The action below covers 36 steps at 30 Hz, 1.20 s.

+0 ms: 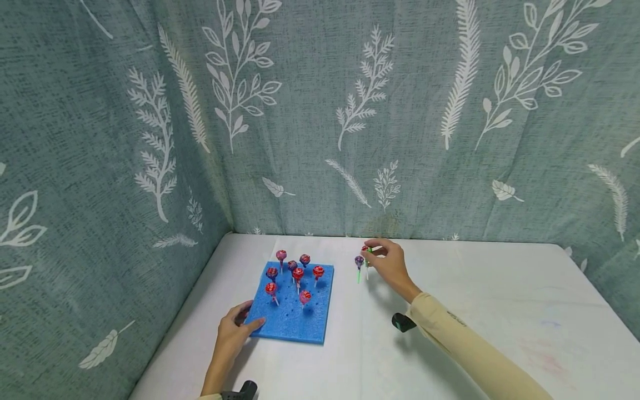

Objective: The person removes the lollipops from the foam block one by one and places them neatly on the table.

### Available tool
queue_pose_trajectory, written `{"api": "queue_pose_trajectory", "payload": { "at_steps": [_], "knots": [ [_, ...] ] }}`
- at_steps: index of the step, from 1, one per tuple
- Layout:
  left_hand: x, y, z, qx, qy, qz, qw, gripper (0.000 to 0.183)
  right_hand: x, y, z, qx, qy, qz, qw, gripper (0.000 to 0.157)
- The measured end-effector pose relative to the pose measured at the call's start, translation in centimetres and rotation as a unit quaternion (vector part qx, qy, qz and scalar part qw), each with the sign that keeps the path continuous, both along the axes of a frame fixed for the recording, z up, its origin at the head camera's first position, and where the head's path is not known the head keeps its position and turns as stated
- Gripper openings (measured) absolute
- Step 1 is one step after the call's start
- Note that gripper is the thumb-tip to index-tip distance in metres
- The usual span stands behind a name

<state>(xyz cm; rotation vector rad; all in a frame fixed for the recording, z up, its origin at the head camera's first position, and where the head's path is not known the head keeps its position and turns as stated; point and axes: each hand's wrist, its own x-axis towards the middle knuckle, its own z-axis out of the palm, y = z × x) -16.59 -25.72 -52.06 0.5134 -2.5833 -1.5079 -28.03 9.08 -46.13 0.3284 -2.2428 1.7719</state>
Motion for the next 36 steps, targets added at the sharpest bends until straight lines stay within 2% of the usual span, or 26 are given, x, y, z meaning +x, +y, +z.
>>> {"api": "queue_pose_trajectory", "payload": {
  "at_steps": [11, 22, 36],
  "knots": [
    [0.1, -0.3, 0.0, 0.0, 0.002, 0.001, 1.0, 0.063, -0.2, 0.4, -1.2, 0.007, -0.027, -0.016, 0.999, 0.02],
    [0.2, -0.3, -0.1, 0.002, 0.006, -0.002, 1.0, 0.062, -1.2, 0.9, -2.7, 0.002, -0.084, -0.031, 0.996, 0.026],
    [0.1, -0.2, -0.1, 0.003, 0.015, -0.009, 0.9998, 0.061, -2.0, 1.1, -3.8, 0.044, -0.126, -0.064, 0.989, 0.027]
  ]
}}
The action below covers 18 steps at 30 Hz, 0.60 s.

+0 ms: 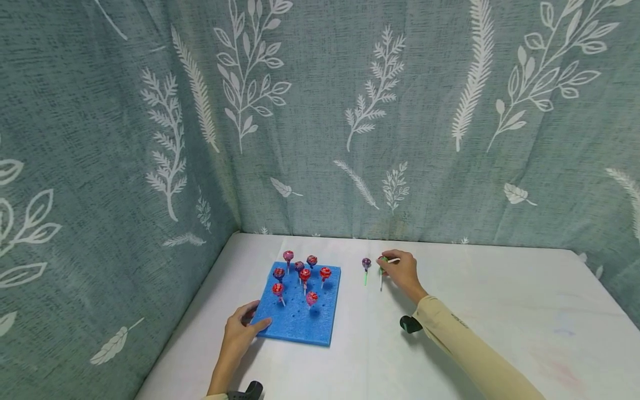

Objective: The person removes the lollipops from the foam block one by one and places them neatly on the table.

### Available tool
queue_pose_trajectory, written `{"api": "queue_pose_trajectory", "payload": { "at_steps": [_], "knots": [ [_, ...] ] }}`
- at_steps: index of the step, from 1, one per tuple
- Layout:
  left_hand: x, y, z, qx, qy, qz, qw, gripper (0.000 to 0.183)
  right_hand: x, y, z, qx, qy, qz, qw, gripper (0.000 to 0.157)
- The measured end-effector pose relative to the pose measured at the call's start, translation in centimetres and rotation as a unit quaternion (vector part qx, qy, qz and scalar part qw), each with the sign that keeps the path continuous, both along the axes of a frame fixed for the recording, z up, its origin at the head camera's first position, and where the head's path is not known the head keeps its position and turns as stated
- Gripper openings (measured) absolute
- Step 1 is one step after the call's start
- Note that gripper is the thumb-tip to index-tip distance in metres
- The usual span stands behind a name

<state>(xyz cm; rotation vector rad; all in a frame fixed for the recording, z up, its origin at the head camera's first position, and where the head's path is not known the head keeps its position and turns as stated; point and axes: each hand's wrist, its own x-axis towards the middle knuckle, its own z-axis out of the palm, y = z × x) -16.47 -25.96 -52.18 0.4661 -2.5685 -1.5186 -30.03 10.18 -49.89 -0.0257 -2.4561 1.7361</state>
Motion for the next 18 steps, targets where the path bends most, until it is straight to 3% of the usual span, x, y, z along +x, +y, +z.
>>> {"api": "queue_pose_trajectory", "payload": {
  "at_steps": [18],
  "knots": [
    [0.05, -0.06, 0.14, 0.007, 0.001, 0.003, 1.0, 0.061, -1.02, -0.31, -0.93, 0.062, -0.03, -0.005, 0.998, 0.025]
  ]
}}
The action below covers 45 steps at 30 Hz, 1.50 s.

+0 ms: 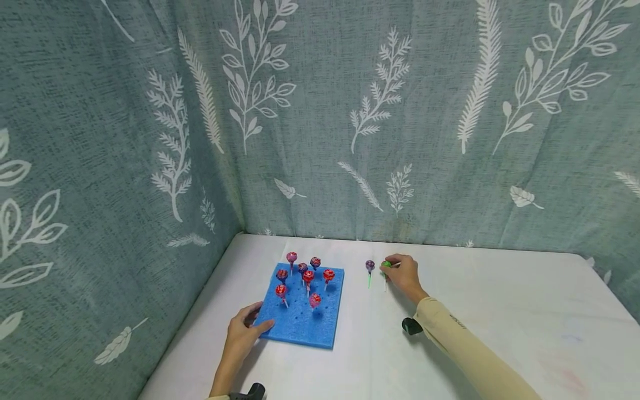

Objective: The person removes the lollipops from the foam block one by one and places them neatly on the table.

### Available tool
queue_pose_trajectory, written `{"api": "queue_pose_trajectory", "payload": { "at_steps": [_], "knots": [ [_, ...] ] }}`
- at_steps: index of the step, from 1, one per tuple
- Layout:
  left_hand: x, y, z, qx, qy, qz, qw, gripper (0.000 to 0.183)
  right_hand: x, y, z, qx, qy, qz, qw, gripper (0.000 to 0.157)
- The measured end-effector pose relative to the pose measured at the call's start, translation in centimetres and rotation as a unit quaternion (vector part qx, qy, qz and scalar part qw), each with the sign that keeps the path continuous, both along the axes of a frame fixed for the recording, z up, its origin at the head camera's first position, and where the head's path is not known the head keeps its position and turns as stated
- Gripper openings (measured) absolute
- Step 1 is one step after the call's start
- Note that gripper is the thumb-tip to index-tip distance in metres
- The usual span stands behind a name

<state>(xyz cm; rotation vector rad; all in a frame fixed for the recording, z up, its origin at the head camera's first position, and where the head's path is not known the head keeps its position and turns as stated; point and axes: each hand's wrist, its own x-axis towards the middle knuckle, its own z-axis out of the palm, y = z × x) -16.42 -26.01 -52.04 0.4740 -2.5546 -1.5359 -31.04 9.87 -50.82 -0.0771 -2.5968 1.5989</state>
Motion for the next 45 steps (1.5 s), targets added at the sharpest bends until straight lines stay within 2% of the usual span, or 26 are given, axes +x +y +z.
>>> {"api": "queue_pose_trajectory", "payload": {
  "at_steps": [8, 18, 24, 31, 35, 45],
  "knots": [
    [0.01, 0.03, 0.06, 0.007, 0.0, -0.003, 1.0, 0.062, -0.15, 0.02, -0.2, 0.027, 0.023, -0.005, 0.999, 0.023],
    [0.03, -0.01, 0.11, 0.008, -0.004, -0.001, 1.0, 0.062, 0.01, -0.27, -0.13, 0.038, 0.021, -0.012, 0.999, 0.022],
    [0.12, -0.05, 0.06, 0.015, -0.008, -0.002, 0.9999, 0.062, 0.04, -0.32, -0.23, 0.06, 0.022, -0.008, 0.998, 0.023],
    [0.22, 0.15, -0.06, 0.009, -0.014, -0.001, 0.9999, 0.063, 0.01, -0.01, -0.57, 0.102, 0.046, 0.003, 0.994, 0.022],
    [0.34, 0.2, -0.11, 0.005, -0.016, 0.001, 0.9999, 0.063, -0.09, 0.0, -0.81, 0.107, 0.052, 0.007, 0.993, 0.022],
    [0.08, 0.02, 0.19, 0.001, -0.008, 0.0, 1.0, 0.061, 0.07, -0.36, 0.18, 0.111, 0.067, 0.012, 0.991, 0.027]
  ]
}}
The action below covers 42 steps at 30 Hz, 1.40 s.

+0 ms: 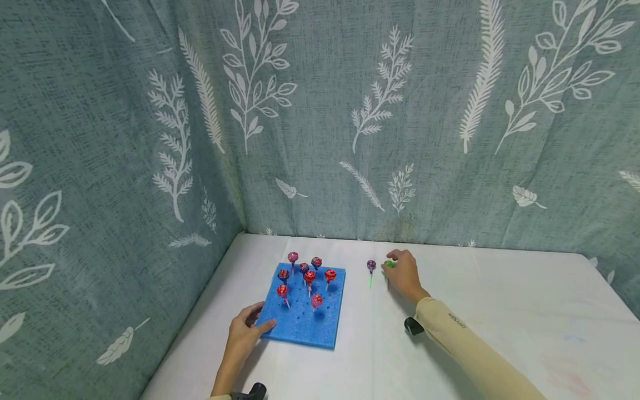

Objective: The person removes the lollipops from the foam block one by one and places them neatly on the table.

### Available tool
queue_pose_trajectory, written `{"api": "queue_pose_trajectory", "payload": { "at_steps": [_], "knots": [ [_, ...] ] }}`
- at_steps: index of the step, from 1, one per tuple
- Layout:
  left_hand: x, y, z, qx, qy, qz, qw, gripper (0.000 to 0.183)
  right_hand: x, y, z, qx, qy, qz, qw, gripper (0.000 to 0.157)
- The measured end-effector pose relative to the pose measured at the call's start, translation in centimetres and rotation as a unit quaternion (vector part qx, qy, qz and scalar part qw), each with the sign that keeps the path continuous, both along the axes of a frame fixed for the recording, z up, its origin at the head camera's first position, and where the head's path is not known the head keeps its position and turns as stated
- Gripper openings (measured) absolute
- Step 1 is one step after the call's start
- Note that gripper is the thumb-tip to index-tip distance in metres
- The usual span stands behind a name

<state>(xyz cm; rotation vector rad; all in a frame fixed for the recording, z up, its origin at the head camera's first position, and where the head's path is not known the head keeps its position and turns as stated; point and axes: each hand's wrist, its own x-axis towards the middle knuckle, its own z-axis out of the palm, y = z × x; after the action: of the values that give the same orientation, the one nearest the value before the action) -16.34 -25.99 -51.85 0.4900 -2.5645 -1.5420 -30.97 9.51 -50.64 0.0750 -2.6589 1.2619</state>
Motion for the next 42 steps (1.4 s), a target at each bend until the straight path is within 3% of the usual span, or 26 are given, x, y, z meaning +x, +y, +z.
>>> {"api": "queue_pose_trajectory", "payload": {
  "at_steps": [16, 23, 37, 42],
  "knots": [
    [0.1, 0.0, -0.2, -0.001, -0.011, 0.002, 0.9999, 0.063, 1.2, -1.3, 2.6, -0.037, 0.004, 0.08, 0.996, 0.03],
    [-0.1, 0.2, -0.4, 0.007, -0.006, 0.002, 1.0, 0.063, 1.9, -2.1, 3.1, -0.059, -0.009, 0.092, 0.994, 0.027],
    [-0.1, 0.2, -0.1, -0.009, -0.011, 0.007, 0.9999, 0.062, 3.0, -4.1, 3.9, -0.095, 0.024, 0.116, 0.988, 0.025],
    [-0.1, 0.2, 0.0, -0.002, -0.014, 0.01, 0.9999, 0.063, 3.4, -4.8, 4.1, -0.12, 0.003, 0.138, 0.983, 0.027]
  ]
}}
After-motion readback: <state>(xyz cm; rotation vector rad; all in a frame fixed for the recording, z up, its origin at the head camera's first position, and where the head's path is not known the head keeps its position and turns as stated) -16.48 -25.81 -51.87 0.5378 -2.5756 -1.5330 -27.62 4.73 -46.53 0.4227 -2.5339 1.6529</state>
